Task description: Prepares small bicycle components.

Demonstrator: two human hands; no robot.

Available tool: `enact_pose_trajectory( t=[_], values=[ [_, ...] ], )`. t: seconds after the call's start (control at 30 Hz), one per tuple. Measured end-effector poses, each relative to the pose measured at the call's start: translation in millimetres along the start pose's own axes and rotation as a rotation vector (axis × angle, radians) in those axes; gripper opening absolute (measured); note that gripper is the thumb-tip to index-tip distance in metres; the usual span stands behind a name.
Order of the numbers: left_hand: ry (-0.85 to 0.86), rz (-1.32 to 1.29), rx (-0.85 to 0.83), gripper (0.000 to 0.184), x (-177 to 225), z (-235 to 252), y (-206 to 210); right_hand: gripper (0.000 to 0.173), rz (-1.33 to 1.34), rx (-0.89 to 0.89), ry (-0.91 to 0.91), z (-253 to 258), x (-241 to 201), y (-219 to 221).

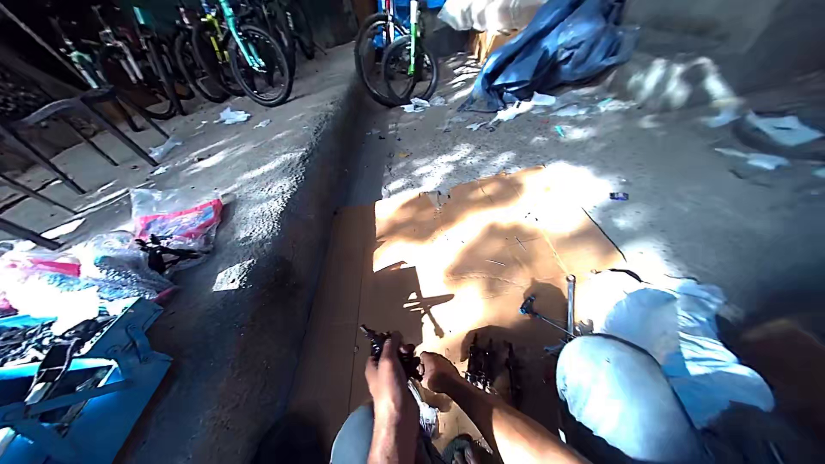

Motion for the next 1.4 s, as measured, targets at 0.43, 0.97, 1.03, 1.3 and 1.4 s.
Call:
enact_pose_trajectory(
  t=[0.43, 0.97, 1.03, 1.3, 1.4],
  values=[
    [0.104, 0.207, 0.140, 0.020, -0.7, 5.7, -24.4, 0.042, 0.123, 0.048, -0.167, 90.1, 69.8, 105.5],
    [-0.254, 0.540, 0.177, 0.033, -83.0, 25.3, -20.0, 0.019, -0.080, 0.311, -0.444, -0.9, 13.2, -142.8],
    [-0.293, 0.592, 0.126, 0.036, -119.9, 26.1, -23.2, 0.016, -0.054, 0.345, -0.494, -19.2, 20.1, -148.3],
    [-0.470, 0.824, 0.065, 0.046, -246.0, 30.8, -50.7, 0.017, 0.289, 0.168, -0.516, -29.5, 46.2, -133.6],
    [-0.412, 0.758, 0.097, 0.049, -209.8, 23.0, -31.1, 0.021, 0.369, 0.107, -0.580, -22.0, 46.2, -135.0]
  ],
)
Point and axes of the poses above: each hand's wrist, its own z-axis towards the middle knuckle, its own y-axis out of the palm, x = y × z, the point moved 2 cm from there along z, towards the middle knuckle, and after that the axes turned 1 degree about -z, right-handed, at the moved point
